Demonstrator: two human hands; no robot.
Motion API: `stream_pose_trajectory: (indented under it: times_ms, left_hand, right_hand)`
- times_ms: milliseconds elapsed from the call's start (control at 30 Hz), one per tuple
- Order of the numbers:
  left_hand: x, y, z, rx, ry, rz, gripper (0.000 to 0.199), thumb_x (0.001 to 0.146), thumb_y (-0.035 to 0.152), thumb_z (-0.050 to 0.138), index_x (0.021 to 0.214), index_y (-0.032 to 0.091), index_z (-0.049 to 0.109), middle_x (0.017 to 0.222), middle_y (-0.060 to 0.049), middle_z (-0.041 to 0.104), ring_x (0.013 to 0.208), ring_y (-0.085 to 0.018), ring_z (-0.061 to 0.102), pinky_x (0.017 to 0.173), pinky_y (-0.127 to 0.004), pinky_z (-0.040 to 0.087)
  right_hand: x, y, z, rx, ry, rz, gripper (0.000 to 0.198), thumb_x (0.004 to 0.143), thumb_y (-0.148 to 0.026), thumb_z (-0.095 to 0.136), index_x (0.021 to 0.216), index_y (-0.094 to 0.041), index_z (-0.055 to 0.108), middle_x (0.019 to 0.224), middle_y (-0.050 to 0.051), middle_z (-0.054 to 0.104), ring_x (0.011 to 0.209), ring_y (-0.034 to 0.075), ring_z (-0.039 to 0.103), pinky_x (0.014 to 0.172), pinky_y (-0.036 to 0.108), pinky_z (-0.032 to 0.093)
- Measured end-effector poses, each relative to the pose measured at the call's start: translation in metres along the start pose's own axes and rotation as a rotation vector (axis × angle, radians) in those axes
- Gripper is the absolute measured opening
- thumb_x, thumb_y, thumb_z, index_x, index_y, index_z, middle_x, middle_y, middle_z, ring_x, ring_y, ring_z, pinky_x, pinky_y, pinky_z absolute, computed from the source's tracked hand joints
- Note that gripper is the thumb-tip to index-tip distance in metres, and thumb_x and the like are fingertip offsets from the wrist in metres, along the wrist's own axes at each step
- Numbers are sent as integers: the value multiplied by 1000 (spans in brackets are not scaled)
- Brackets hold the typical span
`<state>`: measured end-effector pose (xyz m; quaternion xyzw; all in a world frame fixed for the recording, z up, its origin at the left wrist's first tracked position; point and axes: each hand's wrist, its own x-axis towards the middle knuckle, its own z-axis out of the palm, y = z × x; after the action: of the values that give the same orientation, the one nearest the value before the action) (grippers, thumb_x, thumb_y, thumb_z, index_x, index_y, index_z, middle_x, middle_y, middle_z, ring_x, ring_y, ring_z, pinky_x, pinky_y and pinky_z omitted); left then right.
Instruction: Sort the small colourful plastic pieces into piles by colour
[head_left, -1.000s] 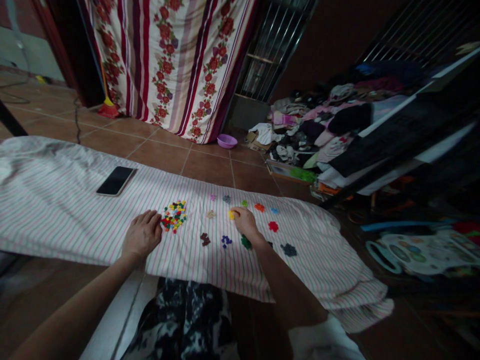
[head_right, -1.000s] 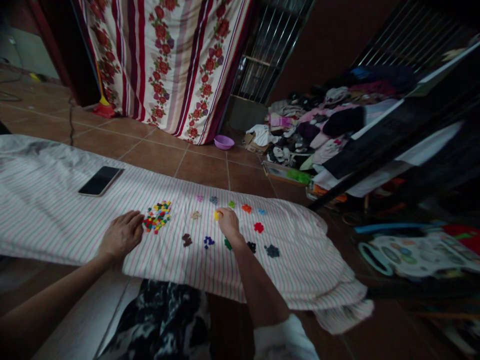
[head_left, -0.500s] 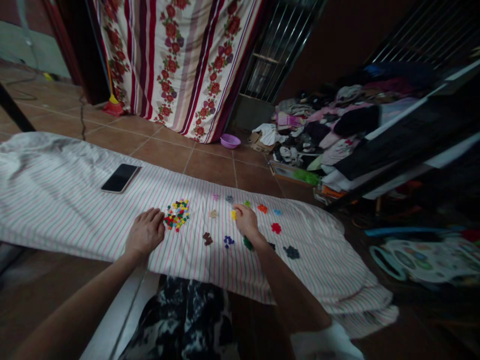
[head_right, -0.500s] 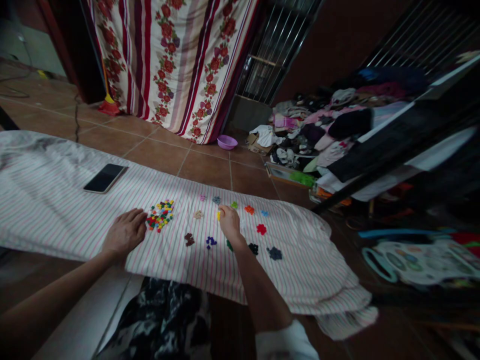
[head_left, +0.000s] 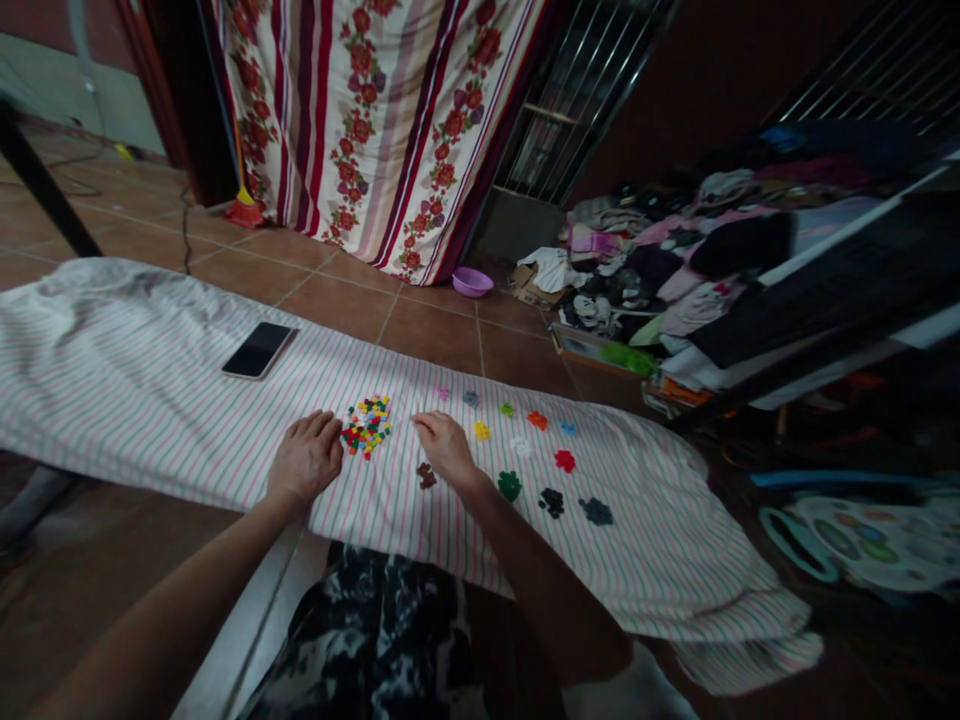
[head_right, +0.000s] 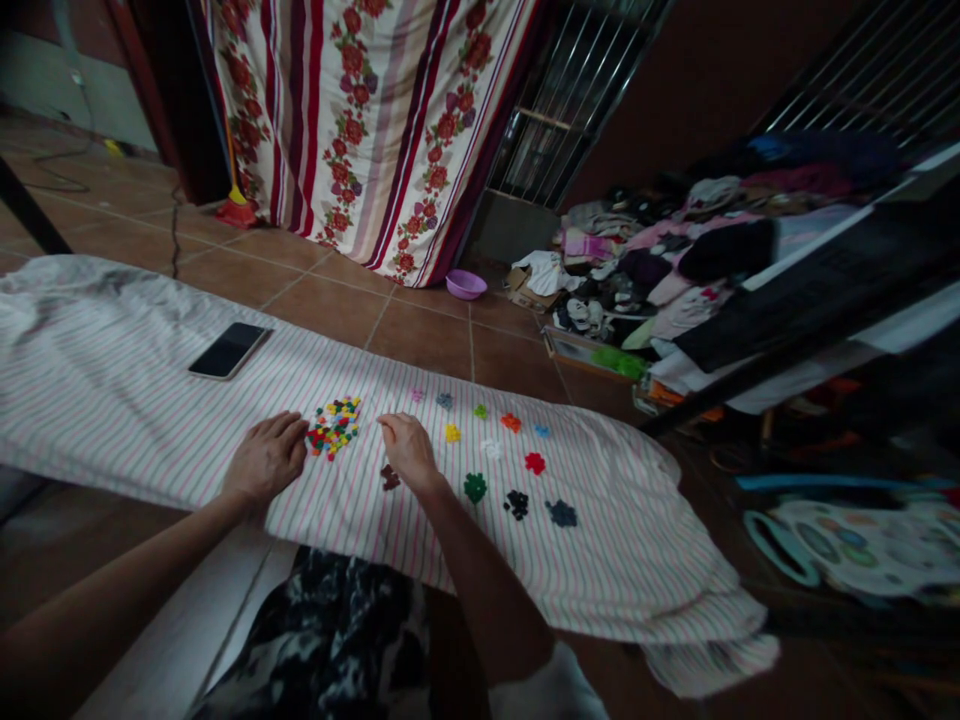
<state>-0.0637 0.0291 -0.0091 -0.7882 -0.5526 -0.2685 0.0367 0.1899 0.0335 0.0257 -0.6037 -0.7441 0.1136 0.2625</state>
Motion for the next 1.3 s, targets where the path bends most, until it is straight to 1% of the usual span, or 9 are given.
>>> stream_pose_trajectory:
  times_ms: [67,167,333,500,700,933,1100,1200,1300]
  left_hand:
    - [0,0,0,1,0,3,34,89,23,44,113,18,67,125,-13,66,121,-30,57,102,-47,45]
    - [0,0,0,15,-5,7,34,89,24,44,113,17,67,125,-13,66,121,-30,58,102,-46,45]
    - [0,-1,-1,8,-6,20,34,90,24,44,114,16,67,125,-13,66,122,-30,57,103,-46,45]
    - [0,0,0,-14,7,3,34,89,23,45,114,18,67,125,-14,66,122,-30,57,103,-48,45]
    - [0,0,0,3,-7,4,34,89,23,44,113,18,67,125,-13,67,122,-30,57,103,-47,45]
    - [0,-2,1,44,-5,24,34,90,24,43,114,16,66,125,-13,66,122,-30,57,103,-46,44]
    - [-1,-2,2,65,20,44,34,91,24,42,112,16,66,125,-13,67,121,-30,58,102,-45,45]
    - [-1,-2,1,73,28,50,33,91,24,42,111,15,66,123,-13,67,120,-30,59,101,-44,45]
    - [-1,-2,0,78,22,57,33,90,24,43,111,16,67,123,-13,68,119,-30,59,100,-45,46]
  right_hand:
    - [1,-11,7,-17,-58,-12,27,93,-15,50,104,-22,74,102,6,73,95,18,64,90,29,46]
    - [4,-20,19,-47,-120,-35,27,94,-16,51,105,-24,74,103,5,73,98,18,64,92,29,45]
    - [8,-24,34,-103,-161,-41,30,93,-14,51,109,-25,73,102,6,71,100,19,62,92,29,44]
    - [9,-28,38,-151,-173,-31,29,91,-14,53,109,-26,72,101,6,68,100,20,59,90,30,43]
    - [7,-33,40,-152,-162,-4,24,92,-15,54,106,-25,71,103,6,67,101,21,57,92,31,41]
    - [8,-35,37,-142,-156,28,18,92,-16,56,103,-23,68,103,5,67,99,20,58,91,31,42]
    - [7,-34,39,-106,-128,37,21,90,-11,53,101,-23,66,102,4,66,100,18,58,91,29,42]
    - [5,-31,40,-68,-97,33,24,89,-9,50,103,-22,64,102,5,66,100,18,58,91,29,43]
    - [2,-27,38,-10,-35,22,24,89,-10,49,102,-22,65,99,4,65,95,17,59,89,29,44]
